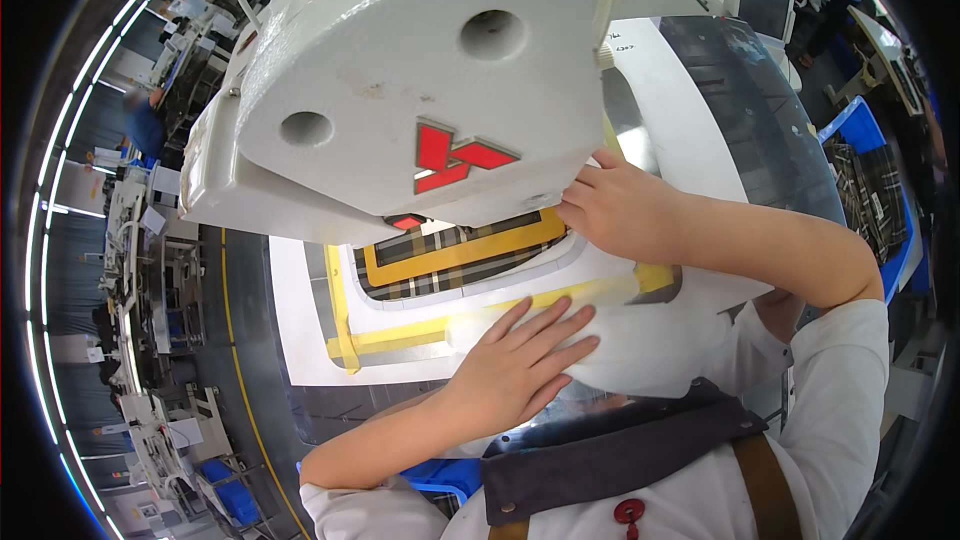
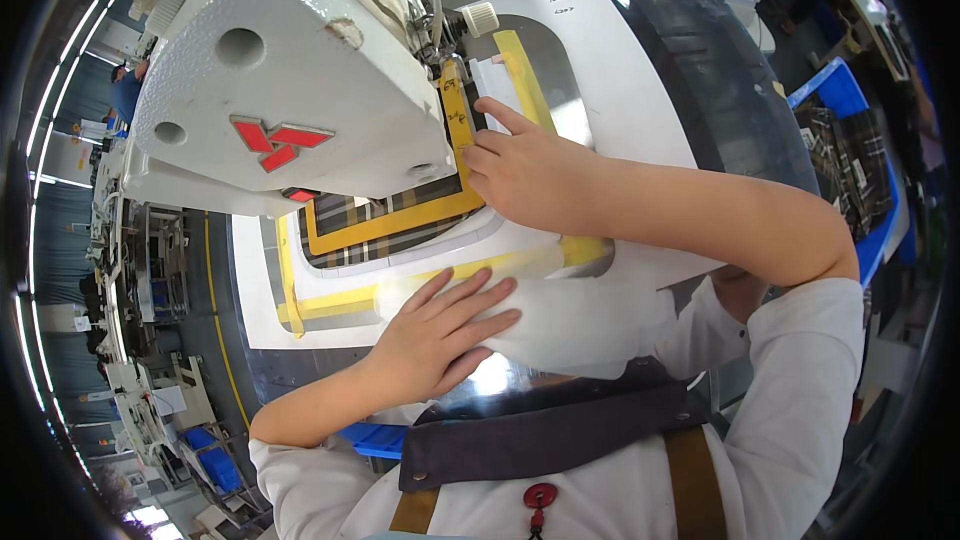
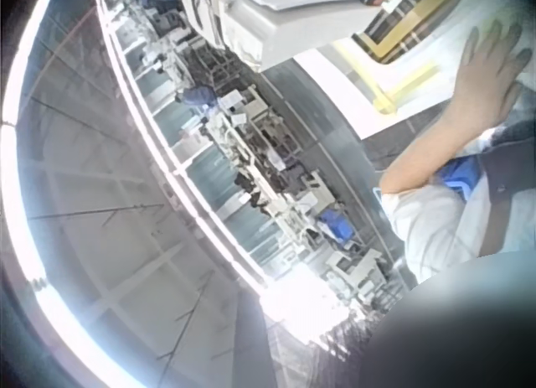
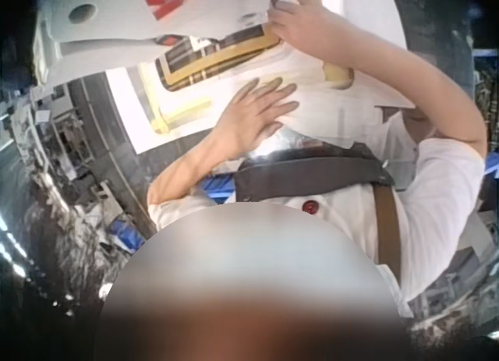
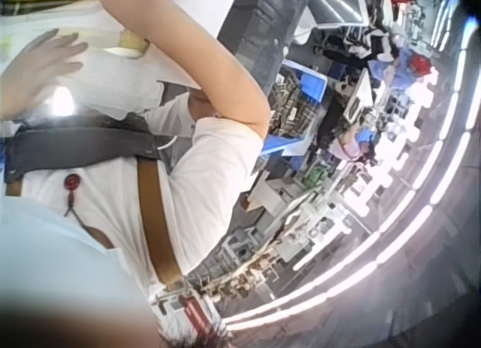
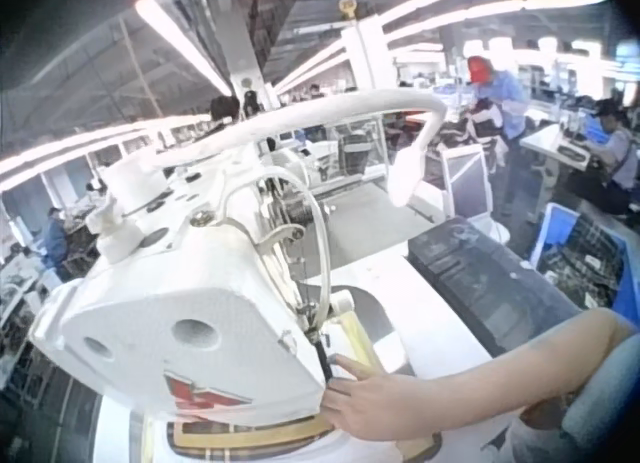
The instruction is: The recorder is using an industrial sewing machine to sew a square patterned leather patch onto a base material.
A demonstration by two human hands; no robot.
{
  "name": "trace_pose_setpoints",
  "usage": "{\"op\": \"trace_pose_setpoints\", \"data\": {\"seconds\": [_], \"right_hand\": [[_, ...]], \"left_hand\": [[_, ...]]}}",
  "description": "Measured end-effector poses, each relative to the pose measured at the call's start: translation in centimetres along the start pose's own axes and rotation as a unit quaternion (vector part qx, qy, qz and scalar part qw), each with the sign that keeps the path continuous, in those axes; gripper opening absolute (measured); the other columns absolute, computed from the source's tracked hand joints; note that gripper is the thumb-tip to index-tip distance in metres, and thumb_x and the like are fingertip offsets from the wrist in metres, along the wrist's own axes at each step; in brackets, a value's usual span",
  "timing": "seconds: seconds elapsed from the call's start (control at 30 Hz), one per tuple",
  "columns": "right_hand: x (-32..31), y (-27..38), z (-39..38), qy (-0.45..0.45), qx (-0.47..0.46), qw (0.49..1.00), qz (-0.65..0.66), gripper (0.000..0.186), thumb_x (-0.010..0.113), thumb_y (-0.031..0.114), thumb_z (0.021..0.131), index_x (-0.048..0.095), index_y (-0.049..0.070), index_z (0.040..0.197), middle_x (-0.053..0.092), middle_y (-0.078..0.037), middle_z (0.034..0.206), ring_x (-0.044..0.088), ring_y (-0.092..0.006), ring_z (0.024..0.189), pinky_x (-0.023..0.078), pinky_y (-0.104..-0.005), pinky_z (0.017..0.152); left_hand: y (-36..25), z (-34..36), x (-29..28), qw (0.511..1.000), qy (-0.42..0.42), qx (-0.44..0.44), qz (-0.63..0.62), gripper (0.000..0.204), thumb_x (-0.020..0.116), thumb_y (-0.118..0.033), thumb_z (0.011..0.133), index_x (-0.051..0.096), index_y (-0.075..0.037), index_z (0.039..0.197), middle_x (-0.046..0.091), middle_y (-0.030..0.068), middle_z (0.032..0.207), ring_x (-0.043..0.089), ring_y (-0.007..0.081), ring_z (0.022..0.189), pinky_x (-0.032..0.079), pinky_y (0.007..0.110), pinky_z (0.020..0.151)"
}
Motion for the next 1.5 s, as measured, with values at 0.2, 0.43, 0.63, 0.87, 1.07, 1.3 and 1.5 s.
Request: {"op": "trace_pose_setpoints", "data": {"seconds": [0.2, 0.43, 0.63, 0.87, 1.07, 1.3, 1.5], "right_hand": [[-0.2, -0.1, -0.5, -0.028, -0.022, 0.999, -0.027, 0.015, 0.056, 0.009, 0.080, 0.063, 0.004, 0.092, 0.059, -0.006, 0.097, 0.056, -0.0214, 0.105, 0.024, -0.0483, 0.114], [-2.8, -1.0, -3.1, -0.007, 0.034, 0.999, -0.026, 0.013, 0.055, 0.005, 0.081, 0.063, 0.005, 0.091, 0.059, -0.005, 0.095, 0.057, -0.0191, 0.101, 0.021, -0.0506, 0.116], [-5.4, -1.9, -5.0, 0.002, 0.086, 0.996, 0.024, 0.012, 0.055, 0.006, 0.083, 0.062, 0.006, 0.093, 0.060, -0.005, 0.096, 0.057, -0.0184, 0.101, 0.025, -0.0473, 0.114], [-7.1, -3.1, -6.5, -0.030, 0.161, 0.982, 0.099, 0.008, 0.057, 0.004, 0.083, 0.059, 0.007, 0.090, 0.058, -0.005, 0.095, 0.056, -0.0203, 0.102, 0.026, -0.0457, 0.114], [-10.0, -0.9, -7.7, -0.053, 0.198, 0.941, 0.270, 0.010, 0.065, 0.008, 0.083, 0.057, 0.009, 0.088, 0.059, -0.004, 0.095, 0.057, -0.0208, 0.099, 0.030, -0.0465, 0.109], [-15.5, 6.0, -7.2, -0.231, 0.050, 0.868, 0.438, 0.014, 0.072, 0.009, 0.080, 0.062, 0.012, 0.089, 0.064, -0.002, 0.094, 0.061, -0.0186, 0.085, 0.034, -0.0430, 0.102], [-12.1, 7.2, -1.8, -0.170, 0.056, 0.920, 0.349, 0.020, 0.074, 0.011, 0.075, 0.064, 0.009, 0.091, 0.062, -0.005, 0.093, 0.060, -0.0230, 0.083, 0.048, -0.0346, 0.074]], "left_hand": [[-0.9, -3.7, -1.0, 0.998, 0.021, -0.056, 0.006, 0.051, 0.062, -0.027, 0.088, 0.049, -0.016, 0.136, 0.040, 0.0078, 0.147, 0.037, 0.0270, 0.136, 0.028, 0.046, 0.112], [-2.3, -3.5, -4.8, 1.000, -0.021, -0.007, -0.018, 0.057, 0.071, -0.028, 0.080, 0.052, -0.016, 0.132, 0.045, 0.0097, 0.143, 0.041, 0.0317, 0.133, 0.031, 0.051, 0.109], [-2.3, -2.8, -7.2, 0.999, 0.013, 0.049, 0.001, 0.048, 0.064, -0.031, 0.087, 0.053, -0.015, 0.131, 0.045, 0.0067, 0.143, 0.038, 0.0273, 0.136, 0.029, 0.048, 0.111], [-2.3, -2.0, -9.0, 0.998, 0.010, 0.059, -0.010, 0.052, 0.069, -0.027, 0.082, 0.054, -0.014, 0.130, 0.047, 0.0069, 0.142, 0.040, 0.0299, 0.134, 0.030, 0.048, 0.110], [-3.8, 1.7, -8.5, 0.991, -0.087, 0.091, -0.043, 0.075, 0.072, -0.015, 0.076, 0.038, -0.005, 0.142, 0.039, 0.0154, 0.146, 0.041, 0.0314, 0.133, 0.037, 0.044, 0.107], [-2.5, 3.8, -11.2, 0.986, -0.042, 0.092, -0.134, 0.046, 0.069, -0.003, 0.066, 0.062, -0.005, 0.111, 0.066, 0.0122, 0.114, 0.062, 0.0302, 0.109, 0.048, 0.040, 0.093], [-0.7, -21.1, -22.1, 0.822, -0.348, -0.318, 0.319, 0.039, 0.062, -0.026, 0.078, 0.066, 0.001, 0.106, 0.067, 0.0175, 0.114, 0.064, 0.0306, 0.107, 0.044, 0.041, 0.101]]}}
Point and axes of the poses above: each hand's wrist, its own z-axis towards the middle knuckle, its own x-axis out of the palm, y = z × x, the point moved 6 cm from there along z, towards the middle knuckle
